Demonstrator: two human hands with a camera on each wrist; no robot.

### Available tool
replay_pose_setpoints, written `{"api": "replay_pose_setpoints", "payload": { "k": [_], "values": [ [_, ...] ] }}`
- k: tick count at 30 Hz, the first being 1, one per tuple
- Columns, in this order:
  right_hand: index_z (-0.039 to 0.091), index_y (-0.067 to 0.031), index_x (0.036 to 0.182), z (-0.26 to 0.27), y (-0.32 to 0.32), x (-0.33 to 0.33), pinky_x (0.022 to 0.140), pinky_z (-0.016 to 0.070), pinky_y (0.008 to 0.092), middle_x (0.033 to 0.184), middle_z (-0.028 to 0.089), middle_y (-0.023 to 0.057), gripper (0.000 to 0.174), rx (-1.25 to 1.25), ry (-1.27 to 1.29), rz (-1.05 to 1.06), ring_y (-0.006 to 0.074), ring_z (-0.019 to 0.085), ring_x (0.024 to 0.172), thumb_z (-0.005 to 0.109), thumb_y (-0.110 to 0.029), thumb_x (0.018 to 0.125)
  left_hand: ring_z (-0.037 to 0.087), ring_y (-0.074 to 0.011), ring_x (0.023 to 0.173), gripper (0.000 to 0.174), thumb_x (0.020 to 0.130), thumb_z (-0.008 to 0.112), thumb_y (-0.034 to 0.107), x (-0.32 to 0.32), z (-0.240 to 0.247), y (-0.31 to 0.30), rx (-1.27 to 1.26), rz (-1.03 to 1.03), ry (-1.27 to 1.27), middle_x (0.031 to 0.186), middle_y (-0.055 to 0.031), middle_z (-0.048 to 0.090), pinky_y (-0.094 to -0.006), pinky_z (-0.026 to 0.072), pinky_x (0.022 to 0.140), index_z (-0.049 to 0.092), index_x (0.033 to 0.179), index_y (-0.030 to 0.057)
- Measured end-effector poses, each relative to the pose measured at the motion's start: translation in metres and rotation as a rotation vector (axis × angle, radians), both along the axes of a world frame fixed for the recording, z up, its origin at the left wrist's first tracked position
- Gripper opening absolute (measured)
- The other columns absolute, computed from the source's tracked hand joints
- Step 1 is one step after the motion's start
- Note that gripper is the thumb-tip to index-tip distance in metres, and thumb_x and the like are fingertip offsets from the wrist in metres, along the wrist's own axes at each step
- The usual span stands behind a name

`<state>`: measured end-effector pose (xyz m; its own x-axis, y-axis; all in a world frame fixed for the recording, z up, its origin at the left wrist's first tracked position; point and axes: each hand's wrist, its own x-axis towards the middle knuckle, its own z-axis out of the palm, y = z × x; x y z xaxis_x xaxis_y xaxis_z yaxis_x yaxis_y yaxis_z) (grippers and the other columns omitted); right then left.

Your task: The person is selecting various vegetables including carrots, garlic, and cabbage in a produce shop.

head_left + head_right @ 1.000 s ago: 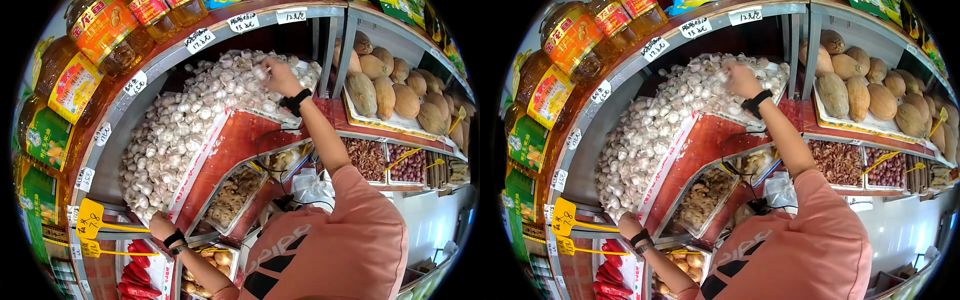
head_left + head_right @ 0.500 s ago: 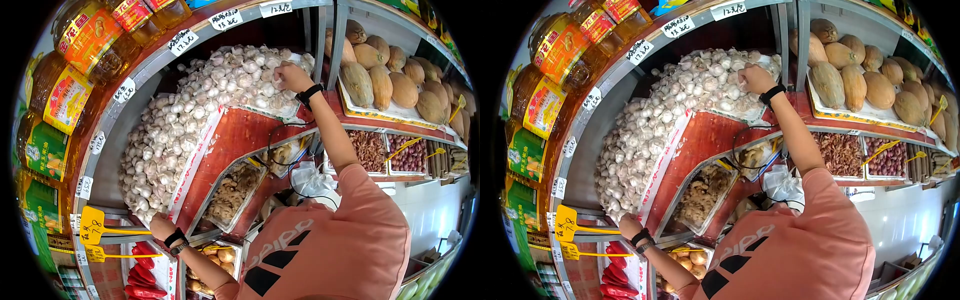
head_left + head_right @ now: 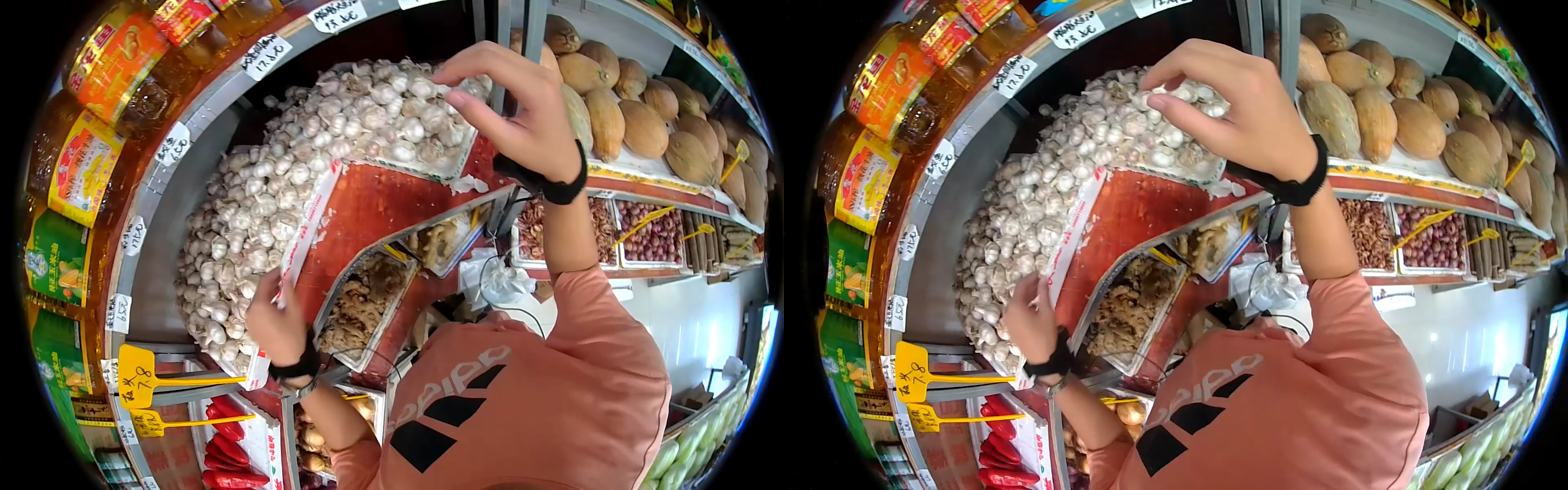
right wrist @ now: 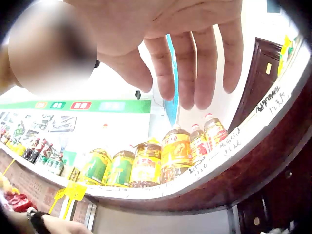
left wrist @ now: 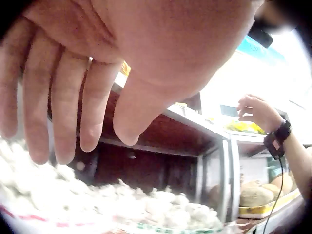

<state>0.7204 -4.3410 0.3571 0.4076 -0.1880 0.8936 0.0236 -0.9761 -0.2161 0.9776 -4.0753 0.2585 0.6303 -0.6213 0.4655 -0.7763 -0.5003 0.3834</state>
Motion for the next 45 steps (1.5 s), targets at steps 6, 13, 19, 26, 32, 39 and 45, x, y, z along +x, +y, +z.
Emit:
{"api": "replay_pose_setpoints", "payload": {
  "k": [6,13,19,26,32,39,45],
  "values": [
    [0.067,0.0008,0.093,-0.039,0.029,-0.093,0.073,0.0514,0.0329,0.091,0.068,0.0128,0.011,0.241,0.26,-0.165,0.0254,0.066,0.083,0.068,-0.005,0.083,0.072,-0.0266,0.087,0.023,0.087,0.07,0.02,-0.025,-0.021,-0.096,-0.021,-0.391,0.14,0.093,-0.0131,0.073,-0.0347,0.0539,0.073,0.071,0.104,0.0058],
    [0.062,0.0014,0.087,-0.21,0.099,-0.19,0.071,0.0495,0.0324,0.084,0.066,0.0115,0.004,0.846,0.258,-0.492,0.0222,0.064,0.077,0.062,-0.001,0.084,0.066,-0.0369,0.093,0.032,0.083,0.069,0.025,-0.003,-0.022,-0.222,-0.007,-0.486,-0.089,0.104,-0.0176,0.069,-0.0442,0.0527,0.078,0.065,0.111,0.0084],
    [0.065,-0.0057,0.097,-0.361,0.16,-0.227,0.074,0.0527,0.0438,0.087,0.069,0.0148,0.019,1.05,0.785,-0.704,0.034,0.066,0.085,0.067,-0.019,0.083,0.063,-0.0353,0.104,0.056,0.078,0.071,0.029,0.021,-0.042,-0.319,0.253,-0.407,-0.182,0.113,-0.0162,0.066,-0.0454,0.0511,0.086,0.054,0.129,0.0123],
    [0.067,-0.0062,0.099,-0.492,0.211,-0.281,0.079,0.0527,0.0455,0.089,0.071,0.0178,0.029,1.397,0.837,-0.793,0.0364,0.066,0.088,0.07,-0.028,0.08,0.064,-0.0333,0.103,0.049,0.075,0.07,0.034,0.03,-0.06,-0.357,0.365,-0.32,-0.309,0.107,-0.0157,0.068,-0.0447,0.0522,0.083,0.062,0.117,0.0111],
    [0.07,-0.008,0.102,-0.561,0.277,-0.34,0.09,0.0523,0.0421,0.105,0.07,0.0193,0.042,1.541,1.213,-0.789,0.0349,0.065,0.102,0.073,-0.042,0.078,0.067,-0.0389,0.086,0.047,0.081,0.068,0.039,0.018,-0.051,-0.348,0.313,-0.304,-0.21,0.088,-0.0211,0.07,-0.0476,0.0527,0.077,0.064,0.108,0.0005],
    [0.069,-0.0061,0.105,-0.5,0.249,-0.328,0.086,0.0542,0.0414,0.093,0.072,0.0179,0.038,1.603,0.983,-0.911,0.0345,0.068,0.093,0.071,-0.035,0.081,0.063,-0.0426,0.094,0.039,0.087,0.065,0.027,-0.02,-0.036,-0.349,-0.081,-0.664,-0.152,0.107,-0.0248,0.065,-0.0467,0.0505,0.083,0.059,0.114,-0.0009],
    [0.068,-0.0047,0.105,-0.48,0.224,-0.309,0.084,0.0549,0.0409,0.089,0.072,0.0176,0.035,1.575,0.869,-0.904,0.0341,0.069,0.089,0.069,-0.031,0.082,0.064,-0.0358,0.102,0.048,0.081,0.073,0.034,-0.059,-0.026,-0.391,0.075,-0.854,0.015,0.109,-0.0203,0.066,-0.0417,0.0494,0.088,0.06,0.115,0.0035]
  ]
}}
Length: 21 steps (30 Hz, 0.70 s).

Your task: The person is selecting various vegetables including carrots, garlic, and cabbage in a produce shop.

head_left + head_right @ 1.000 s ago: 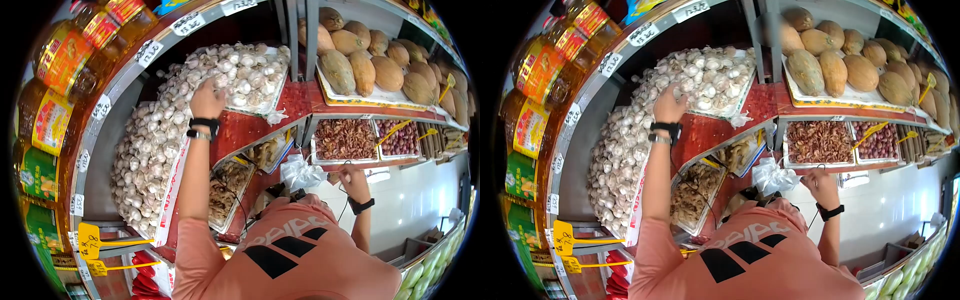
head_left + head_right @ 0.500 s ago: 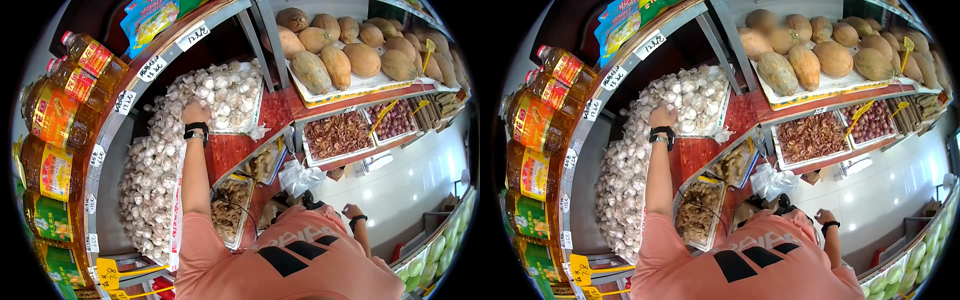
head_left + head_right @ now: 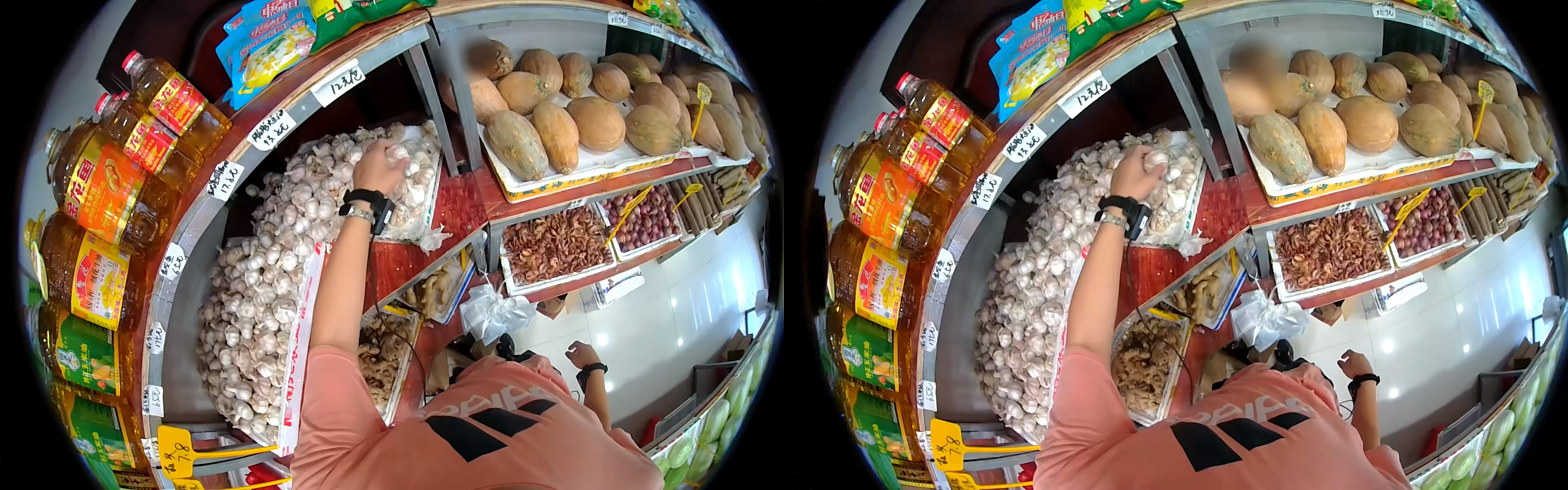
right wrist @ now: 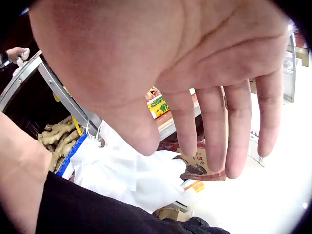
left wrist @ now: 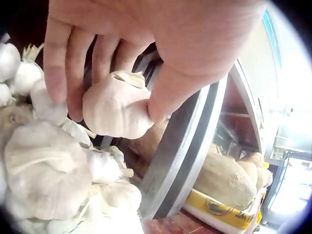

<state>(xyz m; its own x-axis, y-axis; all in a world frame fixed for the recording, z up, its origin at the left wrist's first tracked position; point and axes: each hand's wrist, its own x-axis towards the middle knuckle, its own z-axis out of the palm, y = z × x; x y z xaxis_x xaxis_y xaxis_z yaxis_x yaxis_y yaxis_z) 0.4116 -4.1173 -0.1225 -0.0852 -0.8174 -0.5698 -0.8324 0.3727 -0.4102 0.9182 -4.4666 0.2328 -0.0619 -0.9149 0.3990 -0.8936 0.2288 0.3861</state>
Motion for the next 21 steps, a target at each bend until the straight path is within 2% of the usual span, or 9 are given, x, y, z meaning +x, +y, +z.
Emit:
{"api": "replay_pose_setpoints", "payload": {
  "k": [5,6,9,10,13,14,18,21],
  "values": [
    [0.068,-0.0045,0.106,-0.012,0.011,-0.003,0.085,0.0545,0.0415,0.093,0.072,0.0196,0.037,-0.017,-0.05,-0.086,0.0349,0.068,0.091,0.07,-0.032,0.081,0.066,-0.0352,0.099,0.057,0.074,0.075,0.045,-0.021,0.008,-0.025,0.073,0.099,-0.242,0.105,-0.0194,0.069,-0.0423,0.0512,0.086,0.064,0.114,0.0062],
    [0.068,-0.0046,0.106,-0.015,0.018,-0.005,0.085,0.0544,0.0417,0.094,0.071,0.02,0.037,-0.012,-0.053,-0.108,0.035,0.068,0.092,0.07,-0.032,0.081,0.066,-0.0361,0.099,0.056,0.072,0.074,0.049,-0.027,0.015,-0.022,0.103,0.112,-0.29,0.103,-0.0202,0.07,-0.044,0.052,0.085,0.069,0.108,0.0055],
    [0.068,-0.0052,0.106,-0.037,0.041,-0.016,0.086,0.0542,0.0421,0.095,0.071,0.0202,0.038,0.007,0.015,-0.144,0.0351,0.068,0.093,0.07,-0.033,0.081,0.067,-0.0372,0.097,0.052,0.073,0.073,0.05,-0.029,0.002,-0.032,0.161,0.255,-0.408,0.1,-0.0213,0.07,-0.0451,0.0531,0.083,0.073,0.097,0.0037],
    [0.068,-0.0057,0.107,-0.044,0.049,-0.02,0.086,0.0539,0.0426,0.095,0.071,0.0204,0.038,0.021,0.01,-0.16,0.0349,0.068,0.094,0.071,-0.033,0.081,0.068,-0.0372,0.094,0.049,0.075,0.072,0.049,-0.029,-0.005,-0.034,0.123,0.273,-0.4,0.097,-0.0218,0.07,-0.0455,0.0539,0.081,0.074,0.09,0.002],
    [0.068,-0.0059,0.106,-0.052,0.07,-0.026,0.086,0.0539,0.0427,0.095,0.071,0.0199,0.038,0.061,0.011,-0.173,0.035,0.068,0.094,0.071,-0.034,0.081,0.069,-0.0338,0.088,0.043,0.08,0.068,0.044,-0.028,-0.015,-0.037,0.056,0.304,-0.452,0.095,-0.0183,0.071,-0.0437,0.0553,0.076,0.073,0.092,0.0023],
    [0.068,-0.0063,0.105,-0.058,0.076,-0.028,0.086,0.054,0.0423,0.096,0.072,0.0191,0.038,0.065,0.008,-0.174,0.0348,0.068,0.094,0.071,-0.035,0.081,0.07,-0.0336,0.086,0.042,0.08,0.068,0.043,-0.027,-0.016,-0.036,0.018,0.303,-0.454,0.091,-0.018,0.071,-0.0433,0.0555,0.074,0.072,0.089,0.0016],
    [0.069,-0.0066,0.105,-0.07,0.089,-0.03,0.085,0.0542,0.0415,0.098,0.072,0.0182,0.038,0.085,0.018,-0.162,0.0344,0.067,0.096,0.071,-0.036,0.081,0.069,-0.0346,0.086,0.041,0.078,0.068,0.041,-0.023,-0.017,-0.032,0.063,0.3,-0.407,0.09,-0.0188,0.071,-0.0436,0.0553,0.074,0.073,0.086,0.0018],
    [0.069,-0.0063,0.104,-0.076,0.087,-0.029,0.084,0.0545,0.0407,0.098,0.072,0.0179,0.037,0.12,-0.017,-0.192,0.0332,0.068,0.094,0.071,-0.035,0.081,0.069,-0.0357,0.088,0.039,0.078,0.068,0.041,-0.018,-0.014,-0.021,0.046,0.222,-0.401,0.09,-0.0185,0.071,-0.0443,0.0549,0.076,0.073,0.088,0.0031]
  ]
}}
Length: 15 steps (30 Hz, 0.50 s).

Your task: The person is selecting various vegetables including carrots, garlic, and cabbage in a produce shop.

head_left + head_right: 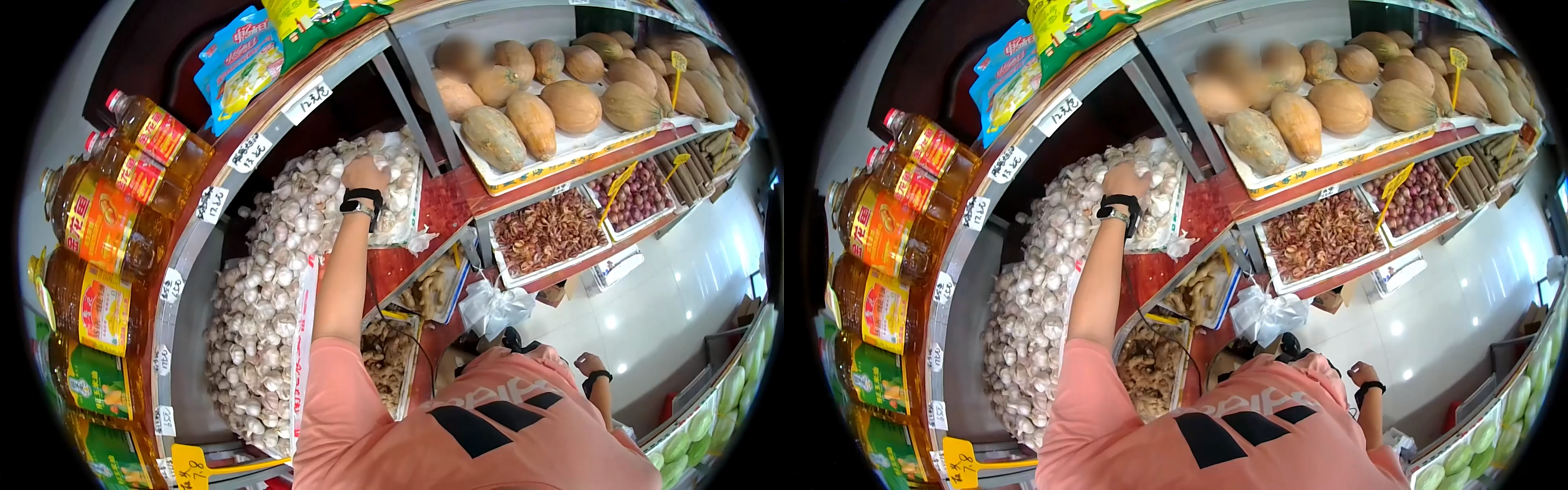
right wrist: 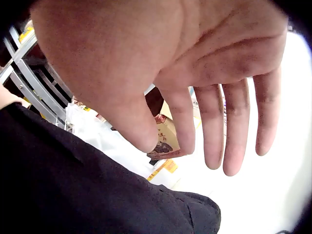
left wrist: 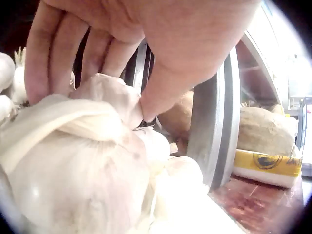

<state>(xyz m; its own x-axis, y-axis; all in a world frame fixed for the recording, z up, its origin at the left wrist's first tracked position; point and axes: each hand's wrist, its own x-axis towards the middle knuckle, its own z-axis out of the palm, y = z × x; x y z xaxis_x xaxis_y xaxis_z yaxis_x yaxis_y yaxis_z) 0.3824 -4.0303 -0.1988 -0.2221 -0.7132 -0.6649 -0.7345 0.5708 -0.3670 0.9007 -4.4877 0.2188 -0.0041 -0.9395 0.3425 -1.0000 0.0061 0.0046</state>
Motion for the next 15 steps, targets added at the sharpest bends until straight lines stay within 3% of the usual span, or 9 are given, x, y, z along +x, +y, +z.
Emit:
{"api": "replay_pose_setpoints", "payload": {
  "k": [1,4,8,9,12,13,15],
  "values": [
    [0.069,-0.006,0.104,-0.009,0.0,0.0,0.083,0.0549,0.04,0.097,0.072,0.0176,0.036,0.009,-0.025,-0.022,0.0319,0.069,0.092,0.07,-0.034,0.082,0.066,-0.0384,0.094,0.05,0.074,0.073,0.043,0.002,0.002,0.004,0.042,-0.008,0.06,0.099,-0.0208,0.07,-0.0451,0.0531,0.082,0.071,0.106,0.0054],
    [0.069,-0.0054,0.104,-0.022,0.002,0.003,0.075,0.0566,0.0379,0.093,0.072,0.0156,0.032,0.072,-0.141,-0.123,0.0269,0.07,0.082,0.068,-0.03,0.083,0.066,-0.0385,0.096,0.054,0.072,0.075,0.039,0.014,-0.012,0.003,-0.084,-0.117,0.171,0.101,-0.0213,0.07,-0.045,0.0526,0.083,0.067,0.114,0.0054],
    [0.068,-0.0058,0.102,-0.041,0.012,0.001,0.063,0.0571,0.0355,0.086,0.072,0.0116,0.025,0.142,-0.248,-0.287,0.0209,0.069,0.07,0.065,-0.025,0.086,0.065,-0.0367,0.097,0.053,0.07,0.078,0.036,0.015,-0.01,0.003,-0.096,-0.128,0.236,0.103,-0.0205,0.069,-0.0427,0.0519,0.085,0.065,0.111,0.0047],
    [0.064,-0.0041,0.109,-0.05,0.017,-0.003,0.057,0.0558,0.0366,0.089,0.071,0.0129,0.026,0.165,-0.311,-0.327,0.0236,0.069,0.071,0.061,-0.022,0.09,0.066,-0.035,0.095,0.051,0.07,0.079,0.036,0.015,-0.007,0.003,-0.085,-0.145,0.304,0.102,-0.0193,0.069,-0.0401,0.0516,0.084,0.064,0.107,0.0039],
    [0.058,-0.0011,0.116,-0.071,0.04,-0.008,0.055,0.0548,0.0381,0.097,0.07,0.0168,0.029,0.179,-0.437,-0.607,0.0265,0.069,0.07,0.057,-0.018,0.092,0.067,-0.0329,0.093,0.051,0.069,0.08,0.035,0.016,0.005,-0.013,-0.072,-0.18,0.383,0.1,-0.0179,0.069,-0.0387,0.0513,0.083,0.064,0.105,0.003],
    [0.062,-0.0005,0.115,-0.075,0.05,-0.012,0.061,0.0561,0.0399,0.094,0.07,0.0145,0.031,0.208,-0.405,-0.666,0.0269,0.07,0.077,0.062,-0.018,0.089,0.067,-0.0312,0.092,0.053,0.066,0.082,0.034,0.017,0.011,-0.02,-0.064,-0.22,0.433,0.099,-0.0165,0.069,-0.0382,0.0509,0.082,0.064,0.104,0.0029],
    [0.06,0.0017,0.115,-0.082,0.064,-0.017,0.06,0.0557,0.0408,0.092,0.07,0.0159,0.033,0.21,-0.445,-0.736,0.0275,0.069,0.074,0.062,-0.017,0.089,0.065,-0.0338,0.098,0.058,0.06,0.083,0.034,0.017,0.02,-0.05,-0.039,-0.191,0.343,0.104,-0.0184,0.068,-0.04,0.0509,0.086,0.064,0.107,0.0044]
  ]
}}
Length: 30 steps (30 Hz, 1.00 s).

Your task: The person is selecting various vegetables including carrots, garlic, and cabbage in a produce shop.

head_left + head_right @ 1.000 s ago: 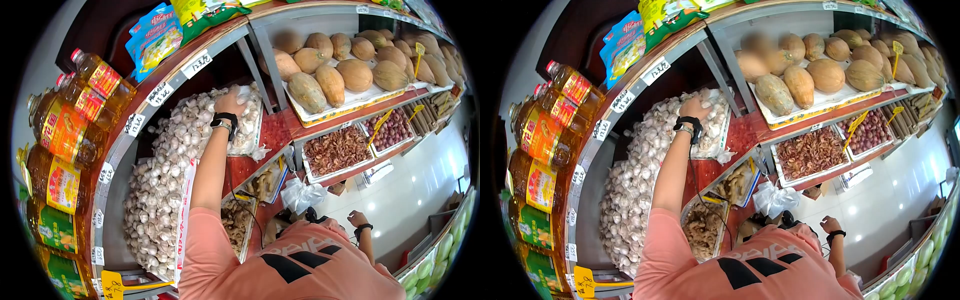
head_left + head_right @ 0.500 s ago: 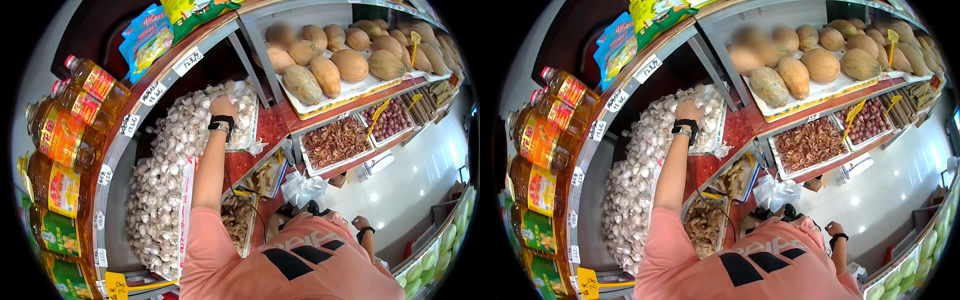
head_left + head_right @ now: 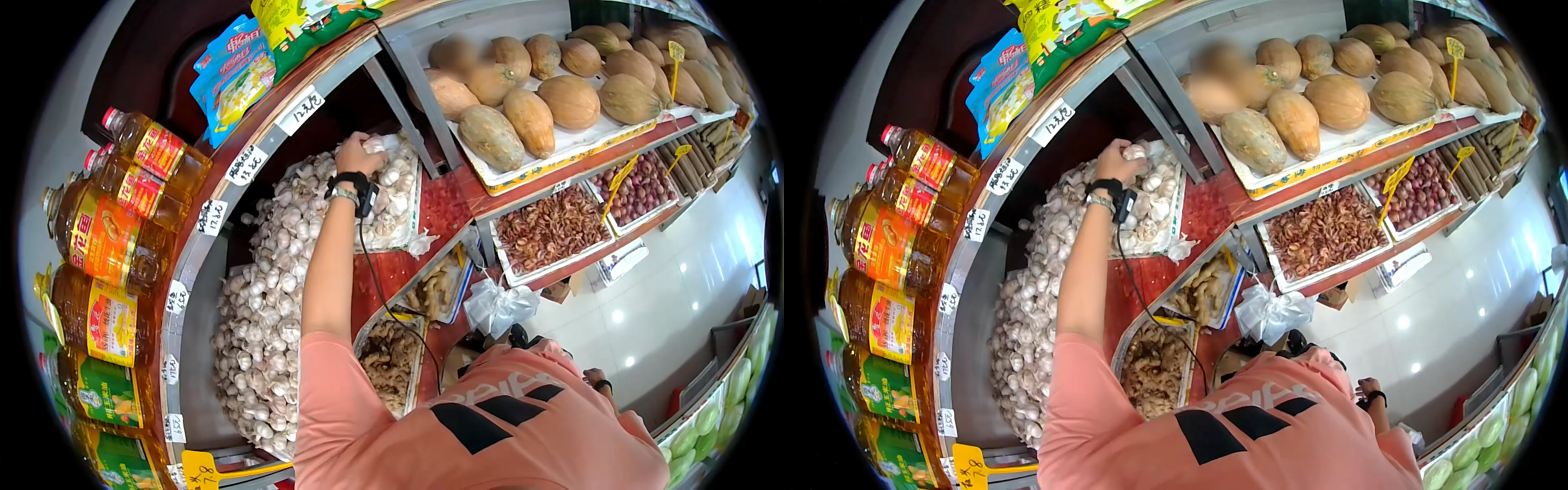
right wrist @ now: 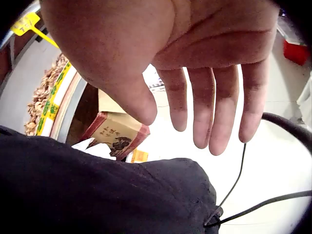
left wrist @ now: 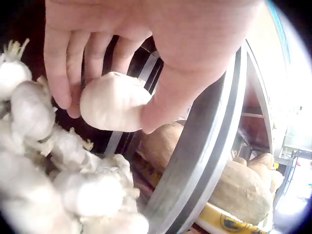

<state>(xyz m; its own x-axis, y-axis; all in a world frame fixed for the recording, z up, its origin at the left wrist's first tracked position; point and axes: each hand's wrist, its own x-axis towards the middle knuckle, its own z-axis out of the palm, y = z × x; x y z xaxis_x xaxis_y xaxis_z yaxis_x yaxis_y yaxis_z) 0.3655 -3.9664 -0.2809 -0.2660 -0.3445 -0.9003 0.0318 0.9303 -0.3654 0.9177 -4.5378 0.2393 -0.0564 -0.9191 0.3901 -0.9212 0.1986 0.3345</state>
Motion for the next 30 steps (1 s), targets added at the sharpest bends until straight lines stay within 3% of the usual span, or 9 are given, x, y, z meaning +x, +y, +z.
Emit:
{"api": "replay_pose_setpoints", "payload": {
  "k": [3,7,12,13,15,19,24,26,30],
  "values": [
    [0.057,0.0048,0.115,-0.036,0.027,-0.008,0.056,0.0549,0.0427,0.09,0.069,0.0173,0.033,-0.016,-0.037,-0.187,0.0282,0.068,0.07,0.061,-0.015,0.089,0.064,-0.0348,0.103,0.056,0.057,0.083,0.034,-0.011,0.019,-0.034,0.135,0.052,-0.013,0.106,-0.0187,0.068,-0.0401,0.0505,0.092,0.069,0.103,0.0053],
    [0.056,-0.002,0.116,-0.068,0.052,-0.001,0.05,0.0517,0.038,0.09,0.068,0.0156,0.029,-0.056,-0.056,-0.383,0.0256,0.065,0.064,0.056,-0.018,0.092,0.066,-0.0188,0.077,0.048,0.063,0.089,0.022,-0.02,0.002,-0.084,0.326,0.092,0.235,0.089,-0.0112,0.07,-0.0349,0.0544,0.07,0.066,0.101,0.0025],
    [0.057,-0.0045,0.116,-0.047,0.074,0.035,0.05,0.0488,0.039,0.097,0.066,0.0149,0.029,-0.085,-0.034,-0.481,0.0243,0.065,0.068,0.054,-0.022,0.094,0.068,-0.0175,0.089,0.06,0.061,0.09,0.026,0.028,-0.072,-0.207,0.662,0.08,0.087,0.107,-0.0072,0.071,-0.0323,0.0529,0.084,0.069,0.115,0.0098],
    [0.057,-0.0043,0.117,-0.043,0.084,0.043,0.051,0.0492,0.0397,0.099,0.066,0.0152,0.03,-0.078,-0.025,-0.497,0.0245,0.065,0.069,0.054,-0.023,0.094,0.068,-0.0172,0.095,0.062,0.063,0.09,0.028,0.033,-0.082,-0.208,0.689,0.059,0.128,0.112,-0.0067,0.07,-0.0321,0.0525,0.087,0.068,0.118,0.0111],
    [0.056,-0.0048,0.122,-0.039,0.104,0.057,0.056,0.0526,0.0399,0.101,0.067,0.0166,0.034,-0.047,-0.039,-0.542,0.028,0.066,0.073,0.054,-0.023,0.093,0.062,-0.0207,0.115,0.059,0.065,0.088,0.033,-0.028,-0.034,-0.138,0.509,0.223,-0.382,0.126,-0.011,0.064,-0.0339,0.0492,0.1,0.068,0.117,0.0117],
    [0.06,-0.0049,0.12,-0.03,0.133,0.079,0.069,0.0559,0.0445,0.107,0.069,0.0178,0.035,0.095,-0.042,-0.614,0.0315,0.069,0.084,0.058,-0.023,0.09,0.066,-0.0263,0.108,0.054,0.062,0.088,0.032,-0.028,-0.048,-0.147,0.349,0.126,-0.504,0.118,-0.0122,0.068,-0.0359,0.0534,0.094,0.072,0.11,0.0131],
    [0.056,-0.0038,0.124,-0.042,0.146,0.087,0.071,0.0558,0.0445,0.109,0.067,0.0185,0.039,0.084,-0.07,-0.549,0.0323,0.067,0.088,0.058,-0.024,0.091,0.068,-0.0285,0.102,0.048,0.064,0.087,0.017,-0.026,-0.033,-0.131,0.405,0.1,-0.363,0.109,-0.0149,0.071,-0.0354,0.0548,0.088,0.072,0.108,0.0111],
    [0.055,-0.0034,0.125,-0.037,0.137,0.083,0.071,0.0558,0.0445,0.109,0.067,0.0188,0.04,0.04,-0.078,-0.486,0.0326,0.067,0.089,0.058,-0.025,0.091,0.07,-0.0234,0.095,0.029,0.075,0.075,0.01,-0.034,-0.027,-0.116,0.366,0.098,-0.186,0.102,-0.0165,0.072,-0.0342,0.0558,0.08,0.072,0.104,0.0055],
    [0.052,-0.0026,0.128,-0.023,0.096,0.06,0.072,0.0557,0.0444,0.111,0.066,0.0195,0.043,-0.094,-0.066,-0.325,0.0333,0.066,0.092,0.059,-0.026,0.092,0.068,-0.0147,0.088,0.026,0.081,0.067,0.008,-0.022,-0.018,-0.107,0.276,-0.036,0.03,0.097,-0.0119,0.073,-0.0293,0.0542,0.075,0.071,0.105,0.0]
  ]
}}
